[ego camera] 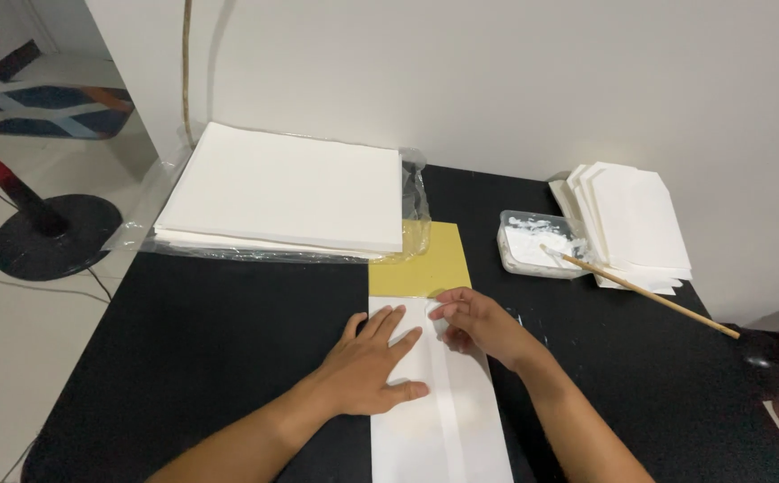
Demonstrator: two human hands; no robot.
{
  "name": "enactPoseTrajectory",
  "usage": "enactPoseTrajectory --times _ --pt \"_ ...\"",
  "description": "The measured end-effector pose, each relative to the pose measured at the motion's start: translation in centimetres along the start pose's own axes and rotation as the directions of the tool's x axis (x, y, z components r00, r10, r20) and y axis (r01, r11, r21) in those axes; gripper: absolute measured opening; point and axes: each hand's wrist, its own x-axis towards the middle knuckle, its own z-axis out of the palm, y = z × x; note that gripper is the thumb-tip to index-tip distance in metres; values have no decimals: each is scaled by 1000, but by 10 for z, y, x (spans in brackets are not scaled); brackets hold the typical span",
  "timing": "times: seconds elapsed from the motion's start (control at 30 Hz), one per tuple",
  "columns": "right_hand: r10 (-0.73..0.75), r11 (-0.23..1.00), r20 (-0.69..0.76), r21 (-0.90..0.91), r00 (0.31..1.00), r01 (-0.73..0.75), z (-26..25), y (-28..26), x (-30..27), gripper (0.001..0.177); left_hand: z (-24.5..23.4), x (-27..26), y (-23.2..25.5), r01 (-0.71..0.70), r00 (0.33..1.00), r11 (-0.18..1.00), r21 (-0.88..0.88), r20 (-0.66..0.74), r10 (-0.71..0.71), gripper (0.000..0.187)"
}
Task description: Folding white paper sheets and applying glue with a brush to assemble paper bags on a black table.
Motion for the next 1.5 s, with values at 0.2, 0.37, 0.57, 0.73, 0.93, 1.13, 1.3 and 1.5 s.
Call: enactPoseTrajectory --times 0.2,0.37,0.57,0.73,0.93,1.13,1.3,1.5 --pt "42 992 -26 122 999 -39 0 1 17 35 0 0 -2 -15 1000 1000 12 -17 15 88" --pt "29 991 -41 132 999 -23 0 3 18 35 5 2 -5 -16 999 1000 9 -27 16 87" --pt "-288 950 -135 -161 948 266 -3 31 14 31 -3 -3 -1 -20 1000 999 32 -5 20 100" --pt "-540 635 68 -621 839 459 6 73 -30 56 -15 -12 11 5 998 996 90 64 -10 122" --pt "-600 361 224 -781 768 509 31 110 -94 52 -19 -15 19 40 995 992 116 86 -50 131" --pt "-637 227 261 -835 725 501 45 160 -145 65 -10 -16 19 29 999 987 160 41 -36 131" --pt "-613 289 272 -796 742 531 45 205 -170 62 -4 -18 19 21 1000 982 189 -3 -21 129" --pt "-797 484 -62 -662 601 573 49 169 -201 48 17 -4 -5 -38 966 993 110 -249 64 105"
